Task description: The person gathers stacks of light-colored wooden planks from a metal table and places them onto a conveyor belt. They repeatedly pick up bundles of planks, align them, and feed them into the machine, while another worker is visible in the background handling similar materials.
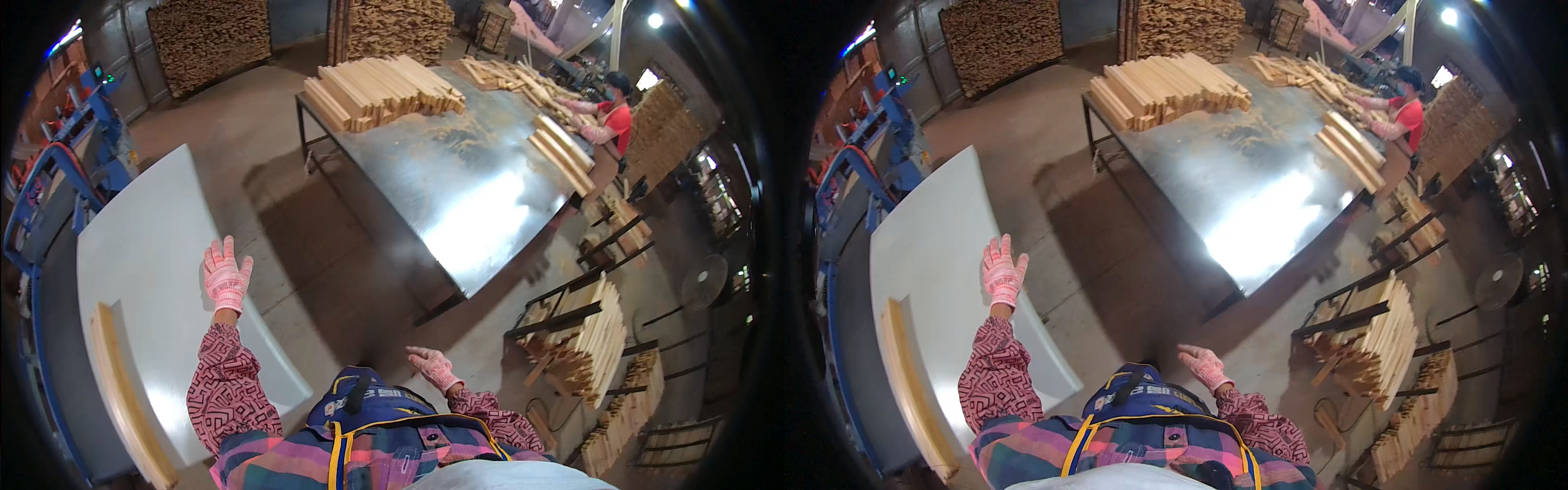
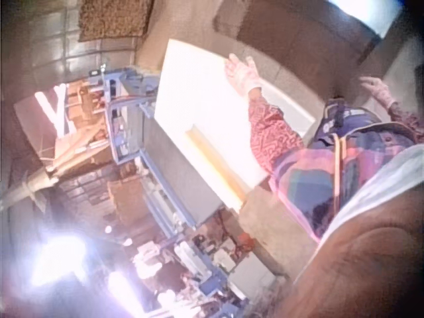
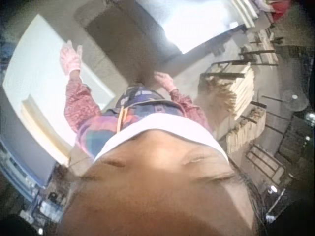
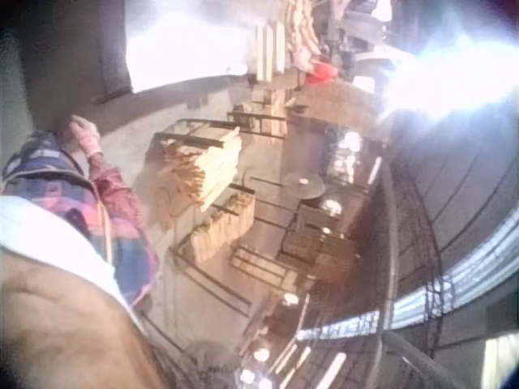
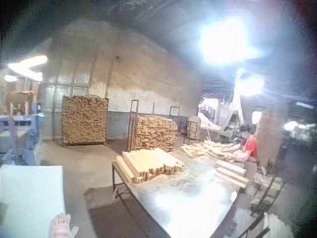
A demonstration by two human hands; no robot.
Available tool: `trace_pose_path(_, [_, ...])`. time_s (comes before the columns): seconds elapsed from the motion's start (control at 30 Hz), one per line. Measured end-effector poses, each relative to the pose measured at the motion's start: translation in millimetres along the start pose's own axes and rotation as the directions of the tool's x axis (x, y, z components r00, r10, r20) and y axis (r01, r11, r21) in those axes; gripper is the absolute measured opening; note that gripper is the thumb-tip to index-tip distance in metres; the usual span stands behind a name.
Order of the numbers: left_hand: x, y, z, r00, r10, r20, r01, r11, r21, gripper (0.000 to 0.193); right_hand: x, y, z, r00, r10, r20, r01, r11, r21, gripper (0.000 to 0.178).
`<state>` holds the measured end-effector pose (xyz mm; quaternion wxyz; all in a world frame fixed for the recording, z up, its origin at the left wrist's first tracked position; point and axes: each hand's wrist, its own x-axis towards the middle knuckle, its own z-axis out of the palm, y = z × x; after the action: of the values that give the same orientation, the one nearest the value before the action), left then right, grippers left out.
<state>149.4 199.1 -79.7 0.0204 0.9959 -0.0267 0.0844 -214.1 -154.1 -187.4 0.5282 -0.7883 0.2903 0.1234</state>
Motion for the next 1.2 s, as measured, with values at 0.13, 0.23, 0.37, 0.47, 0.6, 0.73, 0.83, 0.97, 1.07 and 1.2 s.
trace_pose_path(0.13, [67, 52, 22, 0.993, 0.106, 0.048, -0.105, 0.994, -0.014, 0.076, 48, 12, -50, 0.999, 0.038, 0.008, -0.033, 0.924, -0.381, 0.041])
trace_pose_path(0.23, [85, 91, 40, 0.957, 0.173, 0.233, -0.141, 0.979, -0.148, 0.065, 97, 12, -83, 0.985, 0.167, 0.038, -0.153, 0.959, -0.240, 0.042])
trace_pose_path(0.37, [108, 129, 78, 0.919, 0.240, 0.312, -0.180, 0.961, -0.210, 0.068, 185, -27, -107, 0.975, 0.221, -0.001, -0.219, 0.967, -0.133, 0.041])
trace_pose_path(0.47, [141, 147, 117, 0.849, 0.197, 0.491, -0.083, 0.966, -0.244, 0.073, 256, -81, -120, 0.999, -0.052, -0.006, 0.049, 0.966, -0.253, 0.043])
trace_pose_path(0.6, [198, 171, 160, 0.789, 0.231, 0.570, -0.050, 0.948, -0.314, 0.074, 361, -155, -137, 0.997, 0.026, -0.078, -0.030, 0.999, -0.042, 0.039])
trace_pose_path(0.73, [273, 200, 172, 0.681, 0.280, 0.676, -0.034, 0.935, -0.353, 0.075, 505, -215, -159, 0.988, 0.147, -0.055, -0.135, 0.973, 0.186, 0.038])
trace_pose_path(0.83, [348, 220, 169, 0.662, 0.320, 0.678, -0.029, 0.914, -0.404, 0.073, 624, -259, -179, 0.991, 0.026, -0.133, -0.025, 1.000, 0.005, 0.040])
trace_pose_path(0.97, [446, 236, 173, 0.733, 0.281, 0.620, -0.036, 0.926, -0.376, 0.069, 768, -313, -198, 0.922, 0.014, -0.388, 0.053, 0.986, 0.161, 0.052])
trace_pose_path(1.07, [503, 256, 189, 0.668, 0.307, 0.678, -0.017, 0.917, -0.399, 0.069, 865, -334, -211, 0.900, -0.024, -0.435, 0.280, 0.796, 0.536, 0.032])
trace_pose_path(1.2, [579, 288, 232, 0.551, 0.361, 0.752, -0.027, 0.909, -0.416, 0.070, 968, -338, -233, 0.670, -0.045, -0.741, 0.388, 0.873, 0.297, 0.043])
